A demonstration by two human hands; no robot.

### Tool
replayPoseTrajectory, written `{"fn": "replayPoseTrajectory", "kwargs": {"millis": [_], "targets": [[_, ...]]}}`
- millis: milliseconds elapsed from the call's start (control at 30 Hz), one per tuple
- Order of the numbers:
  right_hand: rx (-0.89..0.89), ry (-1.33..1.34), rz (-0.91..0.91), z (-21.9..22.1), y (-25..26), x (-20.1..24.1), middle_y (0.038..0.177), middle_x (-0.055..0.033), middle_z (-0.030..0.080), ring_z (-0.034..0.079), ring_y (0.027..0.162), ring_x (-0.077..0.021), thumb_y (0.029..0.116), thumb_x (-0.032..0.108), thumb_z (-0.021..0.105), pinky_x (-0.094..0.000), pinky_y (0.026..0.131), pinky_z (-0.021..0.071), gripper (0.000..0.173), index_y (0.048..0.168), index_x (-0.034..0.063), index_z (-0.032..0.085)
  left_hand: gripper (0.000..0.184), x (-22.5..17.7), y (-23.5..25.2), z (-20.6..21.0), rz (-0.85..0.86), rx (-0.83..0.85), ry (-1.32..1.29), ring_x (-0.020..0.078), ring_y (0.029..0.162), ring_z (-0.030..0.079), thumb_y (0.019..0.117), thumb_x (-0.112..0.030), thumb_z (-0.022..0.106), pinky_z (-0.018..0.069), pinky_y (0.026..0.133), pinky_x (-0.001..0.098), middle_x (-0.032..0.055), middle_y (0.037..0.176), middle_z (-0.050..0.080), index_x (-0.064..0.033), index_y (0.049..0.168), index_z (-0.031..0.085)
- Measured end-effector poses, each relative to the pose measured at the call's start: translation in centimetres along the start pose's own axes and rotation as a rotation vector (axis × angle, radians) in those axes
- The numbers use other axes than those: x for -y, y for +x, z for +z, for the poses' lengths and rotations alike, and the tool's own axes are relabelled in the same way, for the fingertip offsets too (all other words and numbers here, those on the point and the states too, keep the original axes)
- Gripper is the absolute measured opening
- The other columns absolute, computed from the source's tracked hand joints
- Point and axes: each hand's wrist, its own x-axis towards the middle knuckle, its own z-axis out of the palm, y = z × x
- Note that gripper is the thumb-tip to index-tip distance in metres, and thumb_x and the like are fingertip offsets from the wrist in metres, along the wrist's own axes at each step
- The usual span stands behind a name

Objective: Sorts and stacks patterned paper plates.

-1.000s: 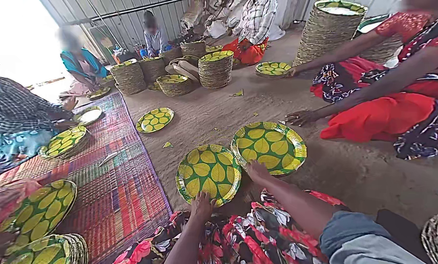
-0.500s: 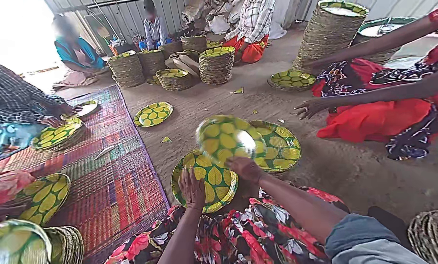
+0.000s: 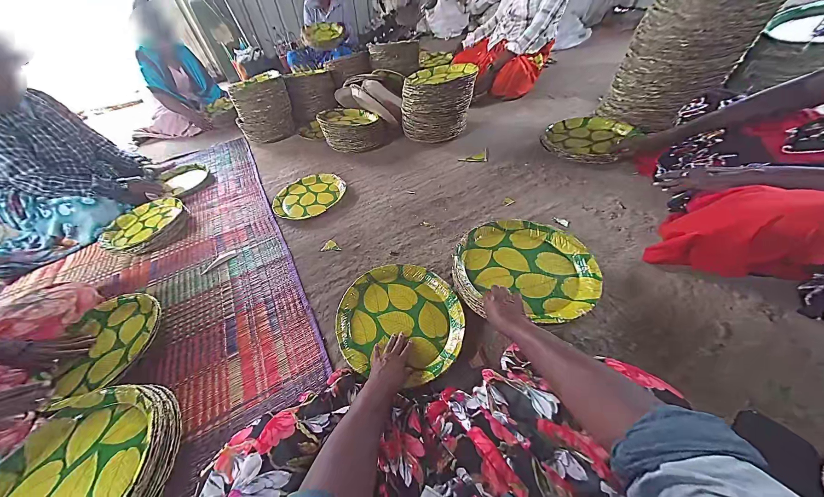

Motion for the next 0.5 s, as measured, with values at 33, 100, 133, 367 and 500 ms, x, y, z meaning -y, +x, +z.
{"fn": "replayPoseTrajectory", "kwargs": {"millis": [33,100,133,367,500], "targets": [[-0.025,0.030,-0.015,0.0,0.1,-0.2,0.145,-0.0323,0.051,0.046,0.139,-0.0480,0.1030,0.003,0.051,-0.0672,0.113,0.0334,0.038,0.139,-0.0079,0.055,0.066,0.0,0.0,0.1,0.007,-0.004,-0.001,0.0260,0.162,0.002,0.1071,-0.027,0.053,0.0043,0.125,0.0649,0.0035,0.175,0.007,-0.0201,0.166,0.023],[-0.094,0.059,-0.041,-0.1,0.2,-0.7,0.139,-0.0324,0.057,0.051,0.135,-0.0482,0.1051,0.015,0.054,-0.0677,0.112,0.0327,0.037,0.136,-0.0056,0.059,0.067,0.2,-0.1,0.3,0.013,-0.011,-0.013,0.0256,0.161,0.003,0.1065,-0.026,0.055,0.0049,0.125,0.0641,0.0037,0.175,0.008,-0.0197,0.165,0.024],[-0.136,0.046,-0.044,-0.3,0.2,-0.9,0.137,-0.0321,0.058,0.052,0.133,-0.0480,0.1082,0.025,0.052,-0.0667,0.112,0.0330,0.041,0.135,-0.0046,0.059,0.067,0.1,0.0,0.3,0.013,-0.026,-0.030,0.0259,0.161,0.004,0.1059,-0.026,0.056,0.0057,0.125,0.0633,0.0045,0.175,0.010,-0.0191,0.165,0.025],[-0.607,0.058,-0.529,0.6,-1.9,1.0,0.134,-0.0304,0.064,0.065,0.119,-0.0490,0.1062,0.009,0.049,-0.0642,0.098,0.0493,0.034,0.134,-0.0019,0.065,0.065,-0.4,-1.1,-1.0,0.040,-0.965,-0.157,0.0438,0.155,0.026,0.1041,-0.031,0.047,0.0118,0.124,0.0648,0.0306,0.163,0.030,0.0070,0.155,0.037],[-0.216,-0.044,-1.052,4.4,-2.4,3.7,0.146,-0.0210,0.060,0.057,0.136,-0.0409,0.1064,0.010,0.050,-0.0598,0.107,0.0478,0.036,0.138,0.0068,0.065,0.055,0.2,-2.2,-2.2,-0.021,-0.929,-0.164,0.0427,0.154,0.028,0.1050,-0.026,0.046,0.0160,0.126,0.0610,0.0271,0.163,0.035,0.0030,0.152,0.046]]}}
